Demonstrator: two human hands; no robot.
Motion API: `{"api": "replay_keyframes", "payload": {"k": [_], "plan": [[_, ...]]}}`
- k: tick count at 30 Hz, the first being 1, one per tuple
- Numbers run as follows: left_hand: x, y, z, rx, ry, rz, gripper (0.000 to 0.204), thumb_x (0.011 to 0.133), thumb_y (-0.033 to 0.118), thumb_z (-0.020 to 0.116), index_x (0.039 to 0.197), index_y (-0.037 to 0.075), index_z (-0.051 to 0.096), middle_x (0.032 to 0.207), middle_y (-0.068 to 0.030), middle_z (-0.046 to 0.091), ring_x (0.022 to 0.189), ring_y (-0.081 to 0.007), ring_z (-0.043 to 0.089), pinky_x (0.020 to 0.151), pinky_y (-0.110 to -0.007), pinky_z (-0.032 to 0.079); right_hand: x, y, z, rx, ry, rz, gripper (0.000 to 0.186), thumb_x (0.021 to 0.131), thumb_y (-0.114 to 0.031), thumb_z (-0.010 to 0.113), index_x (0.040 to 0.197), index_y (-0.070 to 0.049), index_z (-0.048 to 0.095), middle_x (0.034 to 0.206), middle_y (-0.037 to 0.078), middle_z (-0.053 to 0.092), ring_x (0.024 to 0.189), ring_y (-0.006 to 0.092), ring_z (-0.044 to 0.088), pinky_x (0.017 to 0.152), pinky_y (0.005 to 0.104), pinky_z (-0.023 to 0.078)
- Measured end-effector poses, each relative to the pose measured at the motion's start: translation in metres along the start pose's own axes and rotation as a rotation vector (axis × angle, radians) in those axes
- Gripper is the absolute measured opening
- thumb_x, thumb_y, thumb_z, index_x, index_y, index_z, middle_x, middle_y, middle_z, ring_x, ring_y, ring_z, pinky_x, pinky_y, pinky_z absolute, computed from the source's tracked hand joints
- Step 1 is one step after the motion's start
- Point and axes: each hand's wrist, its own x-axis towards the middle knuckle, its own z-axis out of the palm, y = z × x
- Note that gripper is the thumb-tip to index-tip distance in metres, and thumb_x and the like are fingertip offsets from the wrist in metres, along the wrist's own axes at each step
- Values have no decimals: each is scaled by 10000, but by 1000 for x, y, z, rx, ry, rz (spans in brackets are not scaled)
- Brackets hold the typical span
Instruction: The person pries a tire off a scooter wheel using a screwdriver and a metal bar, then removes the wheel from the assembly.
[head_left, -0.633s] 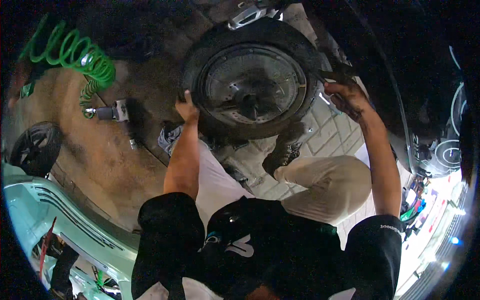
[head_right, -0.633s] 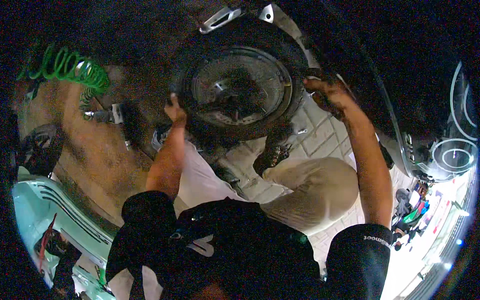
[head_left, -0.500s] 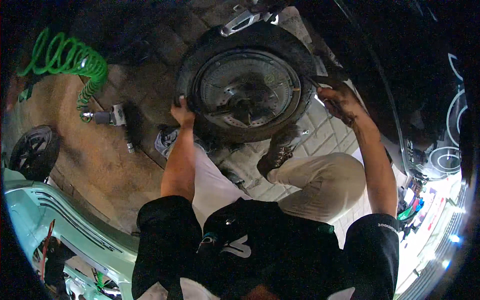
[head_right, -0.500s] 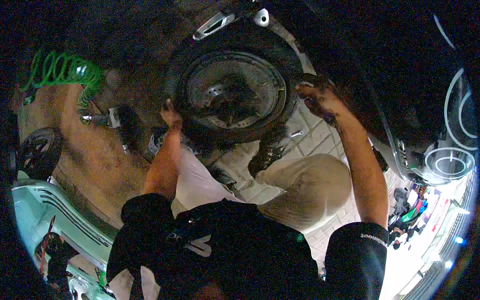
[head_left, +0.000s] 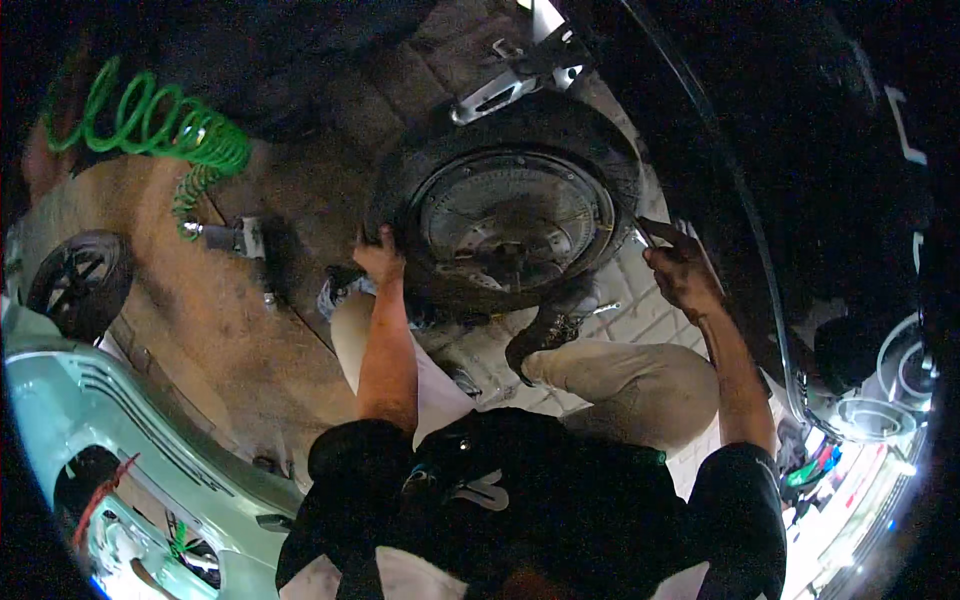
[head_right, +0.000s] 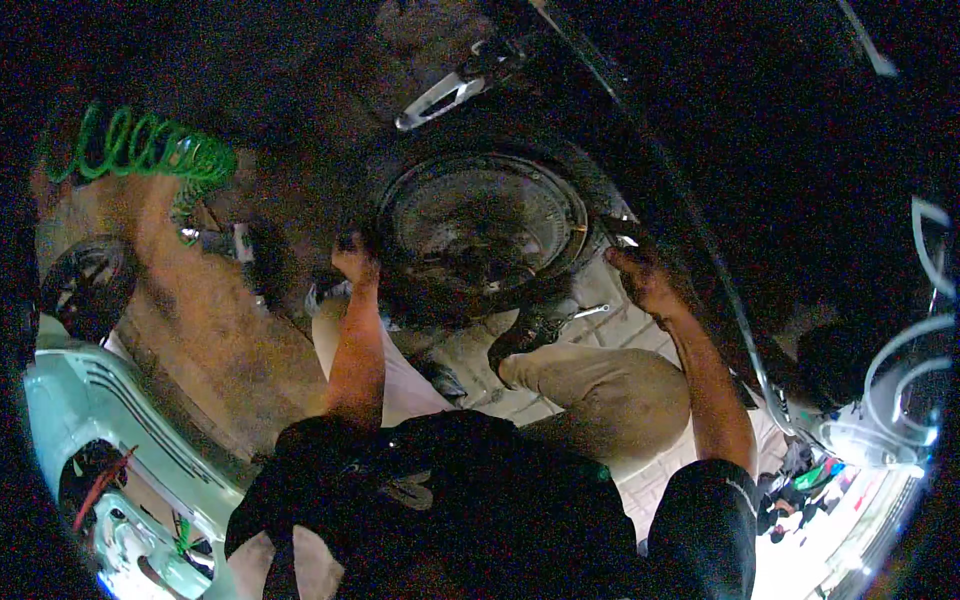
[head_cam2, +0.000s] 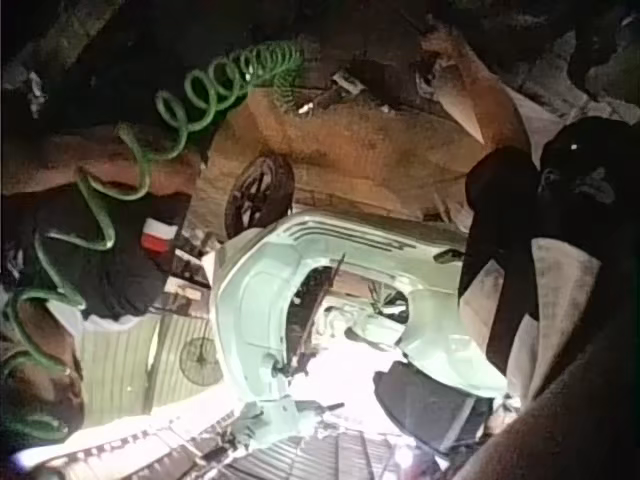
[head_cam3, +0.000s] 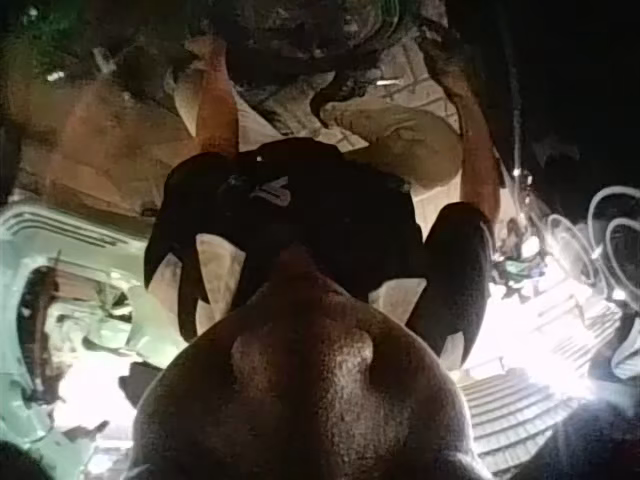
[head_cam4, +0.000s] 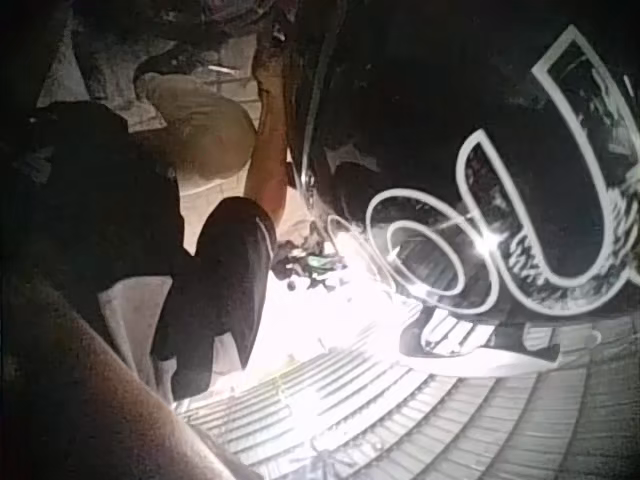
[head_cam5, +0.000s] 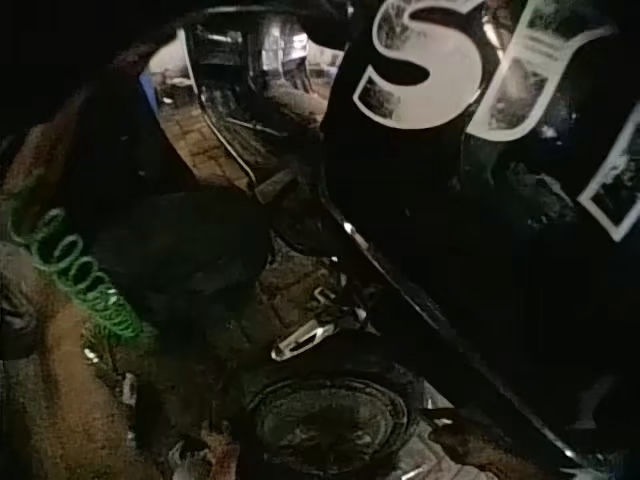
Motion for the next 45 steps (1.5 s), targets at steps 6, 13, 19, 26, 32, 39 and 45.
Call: {"api": "replay_keyframes", "payload": {"k": [6,13,19,26,32,39,45], "plan": [[-4,70,-6,117,-190,-165,601,742,361,618,1069,-124,478,959,-294,564,867,-405,559,740,-420,442,5,5,-5,89,41,-7,439,778,-182,596,1174,-37,475,615,-50,445,415,36,330,362,191,247],[7,105,-4,70,-140,-71,570,694,349,667,1022,-96,525,953,-239,594,888,-359,577,754,-396,444,-4,-5,-10,179,56,47,441,755,-134,587,1175,-46,482,638,-36,469,440,26,377,348,170,251],[13,55,5,-46,-105,-74,630,600,406,730,949,-91,562,860,-220,615,790,-362,589,709,-398,450,0,13,-5,297,13,90,533,737,-121,593,1233,-33,417,659,-32,461,450,37,374,347,161,246],[13,38,3,271,-16,0,588,604,410,715,934,-58,584,798,-214,615,737,-390,585,661,-407,452,-17,-19,15,266,-3,138,544,752,-137,596,1254,-64,400,613,-49,411,451,35,332,375,178,259],[16,57,14,268,-132,-102,609,633,411,694,1008,-48,558,877,-242,604,831,-386,584,707,-413,453,-3,4,3,63,103,-56,324,788,-173,598,1094,-79,546,642,-17,507,429,50,326,389,209,251],[46,112,2,72,-368,38,649,653,436,679,1030,-73,540,959,-247,589,877,-383,573,732,-421,453,8,6,-13,189,26,-45,341,775,-186,618,1104,-120,559,743,2,583,397,29,312,352,178,222],[52,107,11,190,-271,49,682,593,434,715,1031,-63,552,942,-246,594,849,-374,584,727,-423,464,4,16,-6,-134,144,-43,311,783,-200,607,1075,-100,573,771,53,605,528,144,469,477,287,383]]}}
